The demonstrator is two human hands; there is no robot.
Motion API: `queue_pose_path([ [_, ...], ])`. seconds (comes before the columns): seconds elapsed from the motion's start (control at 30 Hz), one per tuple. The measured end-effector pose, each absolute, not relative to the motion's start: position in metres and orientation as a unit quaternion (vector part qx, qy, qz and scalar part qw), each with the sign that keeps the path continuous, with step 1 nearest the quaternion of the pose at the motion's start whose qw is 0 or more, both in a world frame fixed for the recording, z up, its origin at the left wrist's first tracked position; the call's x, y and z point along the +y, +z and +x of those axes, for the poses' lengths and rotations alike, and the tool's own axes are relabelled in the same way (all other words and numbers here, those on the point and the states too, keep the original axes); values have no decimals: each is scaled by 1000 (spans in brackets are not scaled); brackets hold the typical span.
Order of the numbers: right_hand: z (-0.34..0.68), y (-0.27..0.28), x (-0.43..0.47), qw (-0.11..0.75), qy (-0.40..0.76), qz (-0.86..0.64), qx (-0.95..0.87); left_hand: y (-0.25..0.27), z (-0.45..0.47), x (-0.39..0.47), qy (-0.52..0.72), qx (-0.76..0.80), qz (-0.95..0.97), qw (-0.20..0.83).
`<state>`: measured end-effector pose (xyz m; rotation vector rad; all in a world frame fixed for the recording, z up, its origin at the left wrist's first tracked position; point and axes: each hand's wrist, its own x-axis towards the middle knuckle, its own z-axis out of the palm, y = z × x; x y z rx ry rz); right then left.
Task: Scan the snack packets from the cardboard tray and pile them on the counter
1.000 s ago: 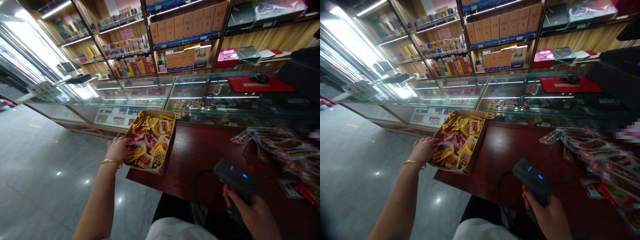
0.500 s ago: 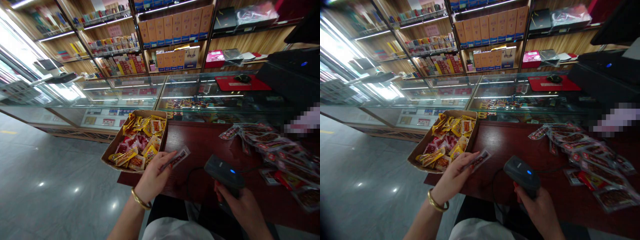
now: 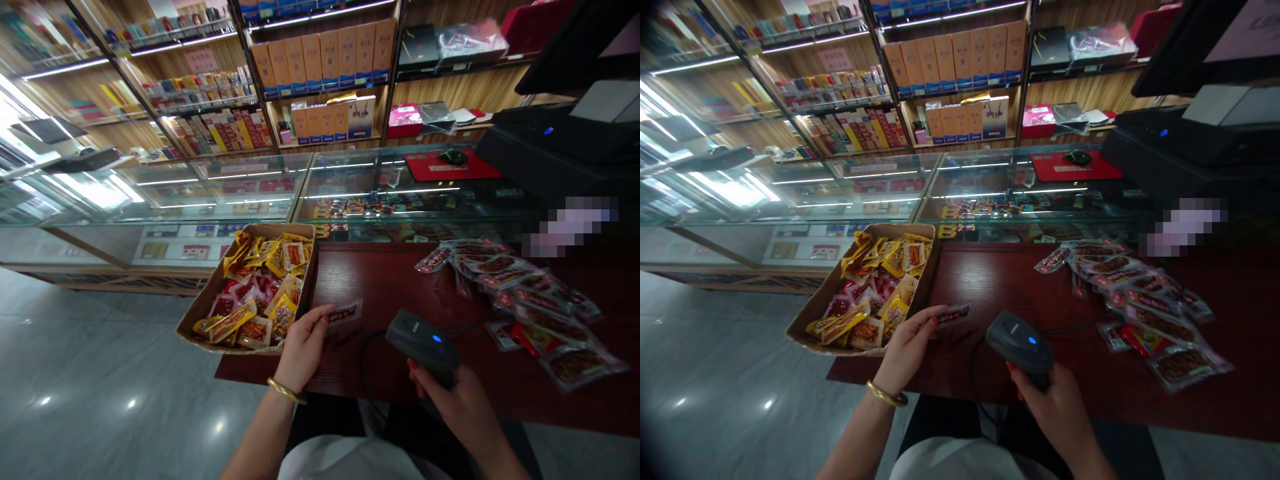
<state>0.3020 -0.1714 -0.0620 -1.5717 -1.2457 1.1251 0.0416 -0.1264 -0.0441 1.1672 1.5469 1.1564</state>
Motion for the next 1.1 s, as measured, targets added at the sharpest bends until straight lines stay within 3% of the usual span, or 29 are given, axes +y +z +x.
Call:
queue_pose_path([
  [1.1,322,-81,-162,384,445,-610,-532,-45,51,-124,509,609,420,440],
])
